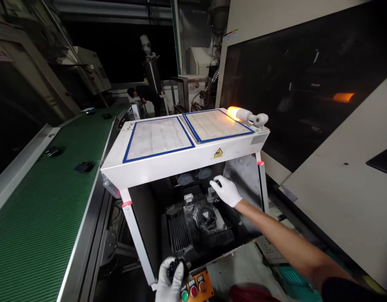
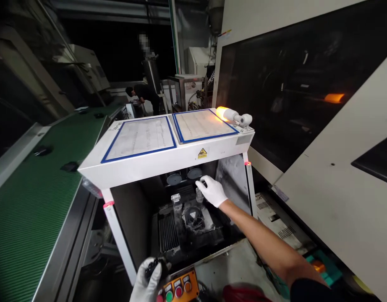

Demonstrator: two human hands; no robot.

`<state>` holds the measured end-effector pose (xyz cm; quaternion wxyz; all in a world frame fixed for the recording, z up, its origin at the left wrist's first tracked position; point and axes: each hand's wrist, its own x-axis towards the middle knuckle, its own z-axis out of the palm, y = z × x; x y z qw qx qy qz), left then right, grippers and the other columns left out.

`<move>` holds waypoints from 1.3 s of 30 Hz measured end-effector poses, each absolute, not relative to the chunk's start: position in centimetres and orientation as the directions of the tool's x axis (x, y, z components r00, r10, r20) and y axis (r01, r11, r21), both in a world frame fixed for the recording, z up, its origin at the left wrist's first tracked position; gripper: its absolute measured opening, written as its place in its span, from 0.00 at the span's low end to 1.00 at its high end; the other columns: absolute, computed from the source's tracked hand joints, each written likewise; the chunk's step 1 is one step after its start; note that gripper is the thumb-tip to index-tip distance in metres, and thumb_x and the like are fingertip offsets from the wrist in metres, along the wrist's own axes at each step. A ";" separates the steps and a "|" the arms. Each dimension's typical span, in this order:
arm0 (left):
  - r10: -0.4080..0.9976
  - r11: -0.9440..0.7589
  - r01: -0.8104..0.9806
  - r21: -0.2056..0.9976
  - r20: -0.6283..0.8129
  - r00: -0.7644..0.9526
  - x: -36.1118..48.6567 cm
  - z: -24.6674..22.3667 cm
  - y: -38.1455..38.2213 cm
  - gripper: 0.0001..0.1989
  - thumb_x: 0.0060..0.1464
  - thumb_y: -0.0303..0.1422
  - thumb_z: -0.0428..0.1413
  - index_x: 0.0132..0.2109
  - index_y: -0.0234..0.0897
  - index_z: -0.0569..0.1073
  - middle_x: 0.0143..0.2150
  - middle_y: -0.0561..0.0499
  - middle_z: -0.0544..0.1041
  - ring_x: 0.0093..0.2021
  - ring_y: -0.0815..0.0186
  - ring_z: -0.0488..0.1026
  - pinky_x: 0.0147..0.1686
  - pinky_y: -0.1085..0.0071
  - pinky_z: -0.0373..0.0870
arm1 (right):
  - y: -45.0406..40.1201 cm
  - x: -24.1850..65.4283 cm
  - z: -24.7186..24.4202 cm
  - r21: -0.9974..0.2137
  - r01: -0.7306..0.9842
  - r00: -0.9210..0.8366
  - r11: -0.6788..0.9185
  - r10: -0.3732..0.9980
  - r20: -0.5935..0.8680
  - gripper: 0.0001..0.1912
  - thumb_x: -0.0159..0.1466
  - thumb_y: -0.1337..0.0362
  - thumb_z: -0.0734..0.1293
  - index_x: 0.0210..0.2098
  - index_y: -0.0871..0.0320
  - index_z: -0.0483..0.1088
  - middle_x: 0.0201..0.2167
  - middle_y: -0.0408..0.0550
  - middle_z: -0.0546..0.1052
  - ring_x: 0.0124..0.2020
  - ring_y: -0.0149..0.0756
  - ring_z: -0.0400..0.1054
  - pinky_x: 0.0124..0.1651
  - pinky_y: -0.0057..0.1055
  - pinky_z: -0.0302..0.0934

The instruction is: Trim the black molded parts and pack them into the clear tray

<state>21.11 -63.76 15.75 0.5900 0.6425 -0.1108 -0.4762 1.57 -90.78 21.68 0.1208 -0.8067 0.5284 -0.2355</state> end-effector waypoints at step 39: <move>-0.896 0.071 -0.111 0.991 0.112 0.429 22.5 18.0 -83.5 0.17 0.53 0.42 0.60 0.47 0.37 0.75 0.49 0.45 0.79 0.51 0.60 0.75 0.57 0.63 0.70 | -93.3 2.0 22.7 0.029 -0.667 0.743 -0.744 -0.668 -0.036 0.33 0.58 0.47 0.73 0.56 0.56 0.67 0.47 0.53 0.72 0.40 0.47 0.74 0.39 0.36 0.65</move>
